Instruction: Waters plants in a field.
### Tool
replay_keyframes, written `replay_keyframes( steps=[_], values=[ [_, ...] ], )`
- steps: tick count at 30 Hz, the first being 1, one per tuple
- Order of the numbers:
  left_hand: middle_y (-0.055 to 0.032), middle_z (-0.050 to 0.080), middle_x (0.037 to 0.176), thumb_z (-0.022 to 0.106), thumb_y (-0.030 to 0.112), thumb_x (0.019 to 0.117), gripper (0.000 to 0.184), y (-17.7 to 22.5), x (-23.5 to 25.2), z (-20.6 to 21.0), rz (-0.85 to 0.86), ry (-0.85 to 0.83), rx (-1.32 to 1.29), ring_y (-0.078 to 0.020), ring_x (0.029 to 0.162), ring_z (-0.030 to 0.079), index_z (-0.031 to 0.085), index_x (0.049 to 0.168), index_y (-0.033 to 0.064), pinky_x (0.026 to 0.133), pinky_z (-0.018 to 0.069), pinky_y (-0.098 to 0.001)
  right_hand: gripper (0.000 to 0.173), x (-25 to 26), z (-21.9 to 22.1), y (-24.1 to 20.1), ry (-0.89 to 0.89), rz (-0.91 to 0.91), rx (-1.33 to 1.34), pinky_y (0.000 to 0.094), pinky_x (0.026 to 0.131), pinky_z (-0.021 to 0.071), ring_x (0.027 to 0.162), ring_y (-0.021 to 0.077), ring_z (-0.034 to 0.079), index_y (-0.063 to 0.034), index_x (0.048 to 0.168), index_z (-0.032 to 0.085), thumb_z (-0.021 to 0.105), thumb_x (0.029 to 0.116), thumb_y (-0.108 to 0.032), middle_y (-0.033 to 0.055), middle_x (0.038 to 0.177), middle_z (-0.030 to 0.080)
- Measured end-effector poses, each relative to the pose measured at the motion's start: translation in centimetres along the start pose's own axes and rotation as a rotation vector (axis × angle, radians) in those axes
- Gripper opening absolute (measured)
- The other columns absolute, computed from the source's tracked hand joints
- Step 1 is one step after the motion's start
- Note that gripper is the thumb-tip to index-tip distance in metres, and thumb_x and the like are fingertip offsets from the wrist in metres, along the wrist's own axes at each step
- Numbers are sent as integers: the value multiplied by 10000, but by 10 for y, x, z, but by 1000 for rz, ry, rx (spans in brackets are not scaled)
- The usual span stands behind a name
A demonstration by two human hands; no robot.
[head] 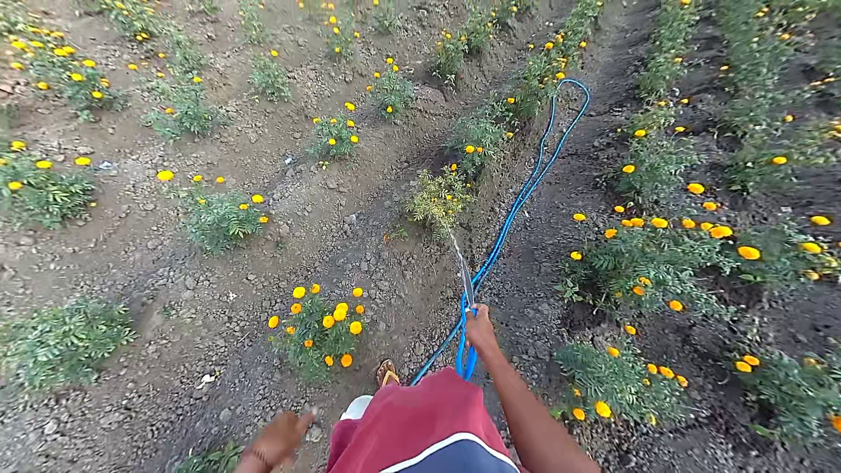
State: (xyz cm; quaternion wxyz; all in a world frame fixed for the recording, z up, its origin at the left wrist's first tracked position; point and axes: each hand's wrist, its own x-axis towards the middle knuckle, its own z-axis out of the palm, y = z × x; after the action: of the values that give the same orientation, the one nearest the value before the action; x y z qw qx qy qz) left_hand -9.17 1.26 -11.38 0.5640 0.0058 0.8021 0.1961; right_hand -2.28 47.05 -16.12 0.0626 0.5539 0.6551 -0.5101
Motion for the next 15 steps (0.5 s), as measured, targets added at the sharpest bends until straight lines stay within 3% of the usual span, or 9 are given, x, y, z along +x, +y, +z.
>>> replay_keyframes(
  steps=[3,5,6,8,10,12,15],
  values=[
    [-291,658,1220,399,588,1059,704,82,42,-7,143,59,159,-431,1134,652,634,1285,-36,1014,471,-626,384,-6,3,1,-39,38,168,364,462,452,495,181,462,-130,1469,333,382,1129,-302,95,810,480],
    [-243,618,1361,504,563,1032,647,137,68,29,313,-4,262,-401,1296,577,599,1389,32,1111,408,-619,355,-18,4,-4,-67,38,260,341,435,428,476,161,421,-125,1441,330,381,1130,-290,74,793,442],
    [-234,567,1443,574,541,1005,676,161,79,52,393,-50,290,-400,1361,527,525,1475,57,1145,377,-618,334,-25,4,-7,-77,37,300,329,421,417,461,150,403,-125,1419,333,380,1131,-287,61,773,426],
    [-246,478,1526,722,453,932,820,198,88,103,538,-170,294,-405,1419,462,381,1572,72,1168,351,-614,321,-40,3,-11,-86,36,359,309,406,402,443,136,385,-125,1410,329,374,1133,-283,47,752,412],
    [-264,450,1538,779,355,905,859,219,82,146,643,-295,194,-401,1427,447,345,1578,46,1176,344,-591,308,-52,-2,-14,-94,32,416,294,397,390,434,126,375,-123,1398,333,364,1136,-281,35,727,399],
    [-279,545,1420,680,374,975,687,220,83,175,716,-312,69,-385,1318,542,435,1494,-4,1120,409,-569,273,-62,-10,-15,-102,45,480,282,387,379,428,119,366,-121,1362,344,362,1137,-274,25,709,388],
    [-267,632,1266,369,431,1096,566,203,85,181,780,-249,48,-369,1190,611,556,1367,-30,1044,445,-573,242,-69,-12,-6,-97,73,585,262,372,360,418,102,345,-111,1332,350,357,1137,-253,13,700,369]
  ],
)
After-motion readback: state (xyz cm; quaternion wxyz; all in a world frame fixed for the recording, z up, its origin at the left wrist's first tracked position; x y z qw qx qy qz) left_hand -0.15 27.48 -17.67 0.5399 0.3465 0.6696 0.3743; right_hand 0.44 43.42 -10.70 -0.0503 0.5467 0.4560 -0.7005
